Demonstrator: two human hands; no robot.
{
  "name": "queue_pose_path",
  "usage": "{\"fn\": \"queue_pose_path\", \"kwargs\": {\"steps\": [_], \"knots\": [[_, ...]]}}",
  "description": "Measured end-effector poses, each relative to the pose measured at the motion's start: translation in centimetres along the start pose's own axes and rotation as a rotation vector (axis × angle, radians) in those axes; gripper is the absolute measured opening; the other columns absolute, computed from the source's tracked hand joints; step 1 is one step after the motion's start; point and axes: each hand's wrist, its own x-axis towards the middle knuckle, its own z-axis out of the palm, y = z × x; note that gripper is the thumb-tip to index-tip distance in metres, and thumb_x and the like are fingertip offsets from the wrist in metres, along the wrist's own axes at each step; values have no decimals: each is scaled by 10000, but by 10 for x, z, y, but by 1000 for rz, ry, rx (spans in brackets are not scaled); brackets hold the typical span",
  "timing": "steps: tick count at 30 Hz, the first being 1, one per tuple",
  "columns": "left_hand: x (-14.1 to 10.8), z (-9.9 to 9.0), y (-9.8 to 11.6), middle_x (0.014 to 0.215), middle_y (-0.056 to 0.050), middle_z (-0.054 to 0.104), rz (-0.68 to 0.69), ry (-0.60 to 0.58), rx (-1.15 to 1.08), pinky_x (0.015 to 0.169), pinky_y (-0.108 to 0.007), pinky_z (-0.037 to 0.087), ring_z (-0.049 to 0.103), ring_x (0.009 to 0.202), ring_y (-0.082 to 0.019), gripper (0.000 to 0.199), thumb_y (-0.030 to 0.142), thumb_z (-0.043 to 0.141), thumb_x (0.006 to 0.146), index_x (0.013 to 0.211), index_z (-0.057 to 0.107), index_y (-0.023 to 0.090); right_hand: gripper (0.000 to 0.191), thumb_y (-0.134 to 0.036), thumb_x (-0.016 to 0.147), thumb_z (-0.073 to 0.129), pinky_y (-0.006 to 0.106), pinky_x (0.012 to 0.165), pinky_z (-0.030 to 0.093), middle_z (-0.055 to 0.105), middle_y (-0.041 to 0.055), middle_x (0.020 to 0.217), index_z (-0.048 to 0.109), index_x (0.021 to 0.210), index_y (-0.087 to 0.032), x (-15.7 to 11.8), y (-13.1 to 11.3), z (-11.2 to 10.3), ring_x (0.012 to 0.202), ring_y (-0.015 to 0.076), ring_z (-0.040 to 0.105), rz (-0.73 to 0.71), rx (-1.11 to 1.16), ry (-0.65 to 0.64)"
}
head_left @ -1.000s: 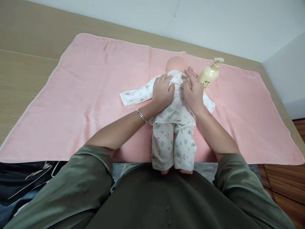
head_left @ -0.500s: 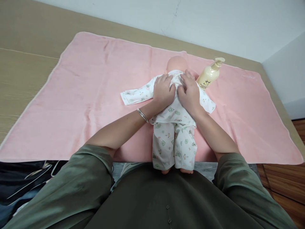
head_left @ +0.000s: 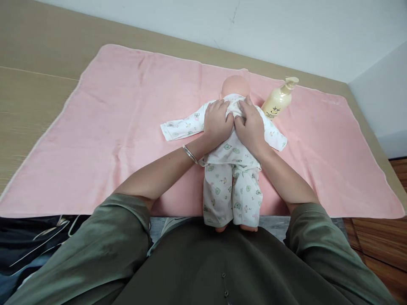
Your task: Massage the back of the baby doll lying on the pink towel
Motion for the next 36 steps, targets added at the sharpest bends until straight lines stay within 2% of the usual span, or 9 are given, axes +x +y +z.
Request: {"fn": "queue_pose_path", "kwargs": {"steps": [5,8,11,14,21,25,29,32,36], "knots": [[0,0,0,1433,-93,576,1,-9,6,1211,-465,352,488,1373,-258,460,312,319,970,1347,562,209,523,-233,941,337,595,1230,264,353,119,1591,419,1455,-174,-1,-2,-11,1520,307,259,15,-43,82],[0,-2,2,1448,-99,562,-13,-26,4,1223,-460,334,475,1386,-259,464,308,320,968,1352,557,197,492,-248,945,349,592,1218,292,404,120,1561,463,1419,-180,-1,0,-6,1498,300,310,-5,-37,101],[0,-3,3,1458,-110,553,-25,-38,-3,1231,-465,322,463,1399,-263,470,296,333,954,1349,559,180,469,-248,928,365,590,1204,320,490,105,1506,525,1366,-200,-1,4,6,1449,287,398,-11,1,70],[0,-3,3,1457,-106,556,-23,-28,-12,1226,-477,330,465,1396,-265,466,289,343,944,1342,565,190,483,-221,898,372,581,1210,308,511,112,1494,549,1345,-181,-1,4,12,1436,284,417,6,28,40],[0,0,-2,1417,-99,588,3,-3,-10,1204,-458,359,500,1353,-255,451,302,358,947,1321,585,195,448,-230,900,391,547,1210,317,540,106,1469,591,1297,-177,-1,5,14,1415,273,443,9,49,65],[2,-5,2,1441,-139,561,-12,-46,-42,1228,-457,311,468,1383,-277,478,257,389,919,1336,575,117,438,-212,862,431,555,1204,310,586,130,1416,618,1253,-149,0,3,13,1396,300,465,11,141,110],[3,-22,14,1383,-180,593,21,-125,-9,1194,-484,343,514,1319,-312,476,240,429,873,1282,607,74,389,-189,850,443,488,1108,447,691,132,1244,674,1158,-131,1,-8,-6,1229,297,608,21,218,105],[1,-39,29,1313,-136,651,61,-184,-102,1159,-462,392,574,1240,-295,464,266,479,827,1229,653,115,409,-208,853,454,468,1046,505,713,106,1213,672,1194,-150,4,-13,-29,1155,288,652,57,257,145],[2,-51,52,1246,-72,700,-114,-214,-457,1121,-412,437,606,1208,-278,451,306,553,785,1192,690,169,435,-238,876,439,452,1059,507,695,105,1255,650,1244,-142,13,1,-61,1191,275,636,34,273,268]]}}
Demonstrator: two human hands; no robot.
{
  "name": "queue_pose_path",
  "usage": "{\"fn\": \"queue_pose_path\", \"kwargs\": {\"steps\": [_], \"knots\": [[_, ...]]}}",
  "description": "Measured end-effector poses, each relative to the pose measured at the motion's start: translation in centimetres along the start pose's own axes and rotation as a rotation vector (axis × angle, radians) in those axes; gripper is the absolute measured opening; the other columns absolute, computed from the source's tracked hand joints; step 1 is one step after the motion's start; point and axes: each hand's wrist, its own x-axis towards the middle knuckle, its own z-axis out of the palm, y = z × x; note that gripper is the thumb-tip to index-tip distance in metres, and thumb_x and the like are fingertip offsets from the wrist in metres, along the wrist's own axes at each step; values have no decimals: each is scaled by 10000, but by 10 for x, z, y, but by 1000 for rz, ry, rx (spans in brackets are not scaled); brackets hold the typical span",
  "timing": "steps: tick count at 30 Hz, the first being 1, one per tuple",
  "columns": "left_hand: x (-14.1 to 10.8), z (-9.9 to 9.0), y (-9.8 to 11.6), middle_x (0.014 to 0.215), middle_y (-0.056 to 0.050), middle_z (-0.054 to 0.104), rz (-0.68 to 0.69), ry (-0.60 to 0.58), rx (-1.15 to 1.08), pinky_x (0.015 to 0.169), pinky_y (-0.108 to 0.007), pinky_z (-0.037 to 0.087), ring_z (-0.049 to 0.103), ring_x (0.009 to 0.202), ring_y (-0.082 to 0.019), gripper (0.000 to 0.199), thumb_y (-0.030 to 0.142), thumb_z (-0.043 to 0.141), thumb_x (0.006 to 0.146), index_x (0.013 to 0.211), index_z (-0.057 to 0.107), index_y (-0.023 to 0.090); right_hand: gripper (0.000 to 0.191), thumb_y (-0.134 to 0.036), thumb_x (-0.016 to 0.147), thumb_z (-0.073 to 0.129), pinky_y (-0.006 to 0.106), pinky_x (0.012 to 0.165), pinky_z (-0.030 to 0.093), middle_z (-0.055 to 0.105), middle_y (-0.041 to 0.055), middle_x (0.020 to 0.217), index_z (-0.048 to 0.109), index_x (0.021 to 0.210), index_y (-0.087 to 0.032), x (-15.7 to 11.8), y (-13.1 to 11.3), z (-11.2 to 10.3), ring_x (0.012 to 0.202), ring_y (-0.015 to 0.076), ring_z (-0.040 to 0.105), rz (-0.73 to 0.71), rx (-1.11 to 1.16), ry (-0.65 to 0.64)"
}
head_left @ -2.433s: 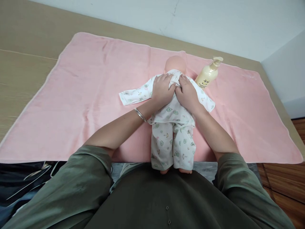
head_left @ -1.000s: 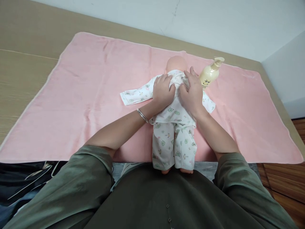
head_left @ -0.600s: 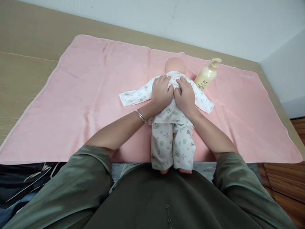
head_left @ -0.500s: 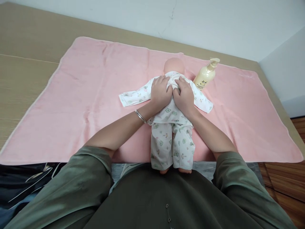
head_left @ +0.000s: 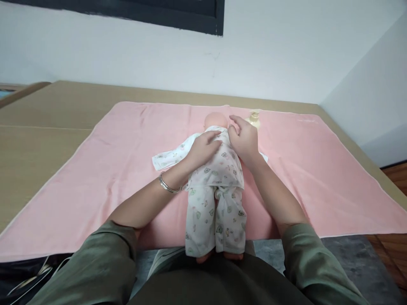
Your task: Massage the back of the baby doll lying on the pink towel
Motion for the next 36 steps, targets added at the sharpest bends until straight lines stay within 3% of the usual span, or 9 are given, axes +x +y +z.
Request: {"fn": "queue_pose_path", "kwargs": {"steps": [3,6,10,15,19,25,31,36], "knots": [[13,9,13,1219,-84,710,-107,-23,-448,1115,-405,450,609,1225,-286,370,351,629,754,1063,720,169,465,-215,882,393,464,1146,437,638,106,1349,601,1292,-148,17,21,-18,1306,256,562,-16,6,118],[39,20,22,1202,-129,703,-207,-102,-872,1105,-425,471,611,1246,-291,409,421,566,794,1071,691,147,539,-173,867,353,507,1219,335,519,95,1488,499,1386,-167,31,46,-24,1443,236,420,11,11,183],[74,32,33,1273,-181,647,-333,-183,-1086,1101,-416,480,537,1347,-290,608,511,429,881,1306,566,99,602,-122,841,354,497,1265,234,407,123,1572,427,1439,-113,40,63,-19,1516,223,290,31,-84,63],[91,44,45,1382,-175,567,-382,-208,-1258,1124,-434,456,462,1417,-294,730,531,387,905,1502,343,113,579,-90,859,347,521,1266,180,467,162,1519,441,1429,-58,37,58,-17,1480,262,342,-56,-313,-71],[84,45,49,1421,-160,541,-434,-243,-1356,1133,-444,452,484,1402,-286,720,496,372,923,1541,277,138,466,-120,913,326,535,1233,234,586,156,1392,564,1312,-89,38,50,-22,1367,275,473,-84,-428,-66],[55,23,50,1430,-159,552,-516,-238,-1390,1127,-405,466,521,1374,-272,685,455,404,925,1527,329,137,380,-193,976,321,505,1191,277,701,187,1132,661,1096,-72,49,28,-12,1138,275,634,55,-601,16],[26,-5,41,1489,-172,500,-576,-286,-1270,1188,-356,385,465,1427,-241,673,417,393,924,1521,343,111,378,-267,1002,326,498,1079,393,717,167,1108,671,1061,-125,49,19,-10,1092,286,648,130,-635,56],[15,-20,42,1385,-154,598,-469,-283,-1164,1176,-459,402,469,1422,-291,608,394,385,922,1477,420,149,385,-321,1000,335,549,1073,397,702,175,1148,653,1103,-131,46,25,-14,1095,308,647,134,-574,57]]}}
